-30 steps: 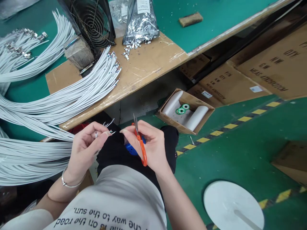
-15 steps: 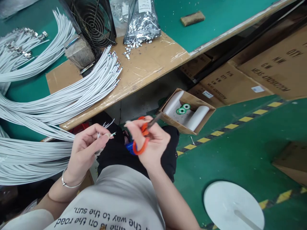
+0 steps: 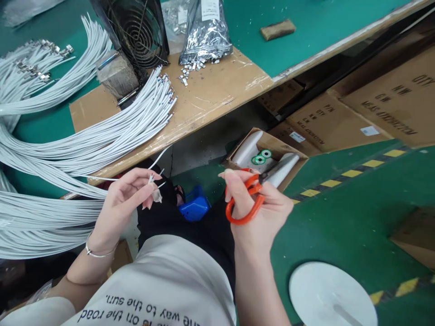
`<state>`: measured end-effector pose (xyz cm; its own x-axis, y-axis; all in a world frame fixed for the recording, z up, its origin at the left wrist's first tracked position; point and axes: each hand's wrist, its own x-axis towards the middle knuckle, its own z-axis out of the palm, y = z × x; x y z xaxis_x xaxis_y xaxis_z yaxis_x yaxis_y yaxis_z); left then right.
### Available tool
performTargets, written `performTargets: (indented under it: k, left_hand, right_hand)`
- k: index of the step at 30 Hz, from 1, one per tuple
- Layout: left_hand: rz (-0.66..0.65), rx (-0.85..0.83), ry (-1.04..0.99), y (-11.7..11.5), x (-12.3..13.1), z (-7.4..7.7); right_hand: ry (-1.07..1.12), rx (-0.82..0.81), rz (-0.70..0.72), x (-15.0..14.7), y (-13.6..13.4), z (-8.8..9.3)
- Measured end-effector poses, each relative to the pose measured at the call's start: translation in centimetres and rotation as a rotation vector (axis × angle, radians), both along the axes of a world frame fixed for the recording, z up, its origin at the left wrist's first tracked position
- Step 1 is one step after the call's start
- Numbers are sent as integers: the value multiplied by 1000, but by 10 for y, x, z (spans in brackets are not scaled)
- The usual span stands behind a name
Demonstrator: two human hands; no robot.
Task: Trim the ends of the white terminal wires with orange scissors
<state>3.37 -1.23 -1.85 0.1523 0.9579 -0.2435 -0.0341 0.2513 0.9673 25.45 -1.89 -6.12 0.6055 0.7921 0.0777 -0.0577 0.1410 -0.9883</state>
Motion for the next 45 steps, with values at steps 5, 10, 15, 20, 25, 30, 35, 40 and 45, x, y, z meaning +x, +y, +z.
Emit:
performTargets:
  k: [5,10,15,20,25,30,35,40,45]
  left_hand:
    - [66,-11,22,-2,1,3]
    - [73,22,59,-6,0,6]
    - [28,6,-4,-9,-2,6]
    - [-17,-40,-36,-13,-3,9]
    - [-27,-16,2,-15,-2,13]
    - [-6,33,55,-13,0,12]
    - [-29,31,70,-14,2,11]
    - [-46,50,120,-15,3,12]
    - [-41,106,148,-14,6,13]
  right_hand:
    - [-62,-75,160,-9,-9,-5]
    - [-51,-68,326,-23,-8,1]
    - [-17,-29,482,-38,-4,9]
    - [-63,81,523,-51,0,9]
    - [-171,171,413,-59,1,7]
    - [35,11,408,-51,3,7]
    - [-90,65,669,-46,5,11]
    - [-95,87,708,-49,5,14]
    - [208,-69,688,-56,4,8]
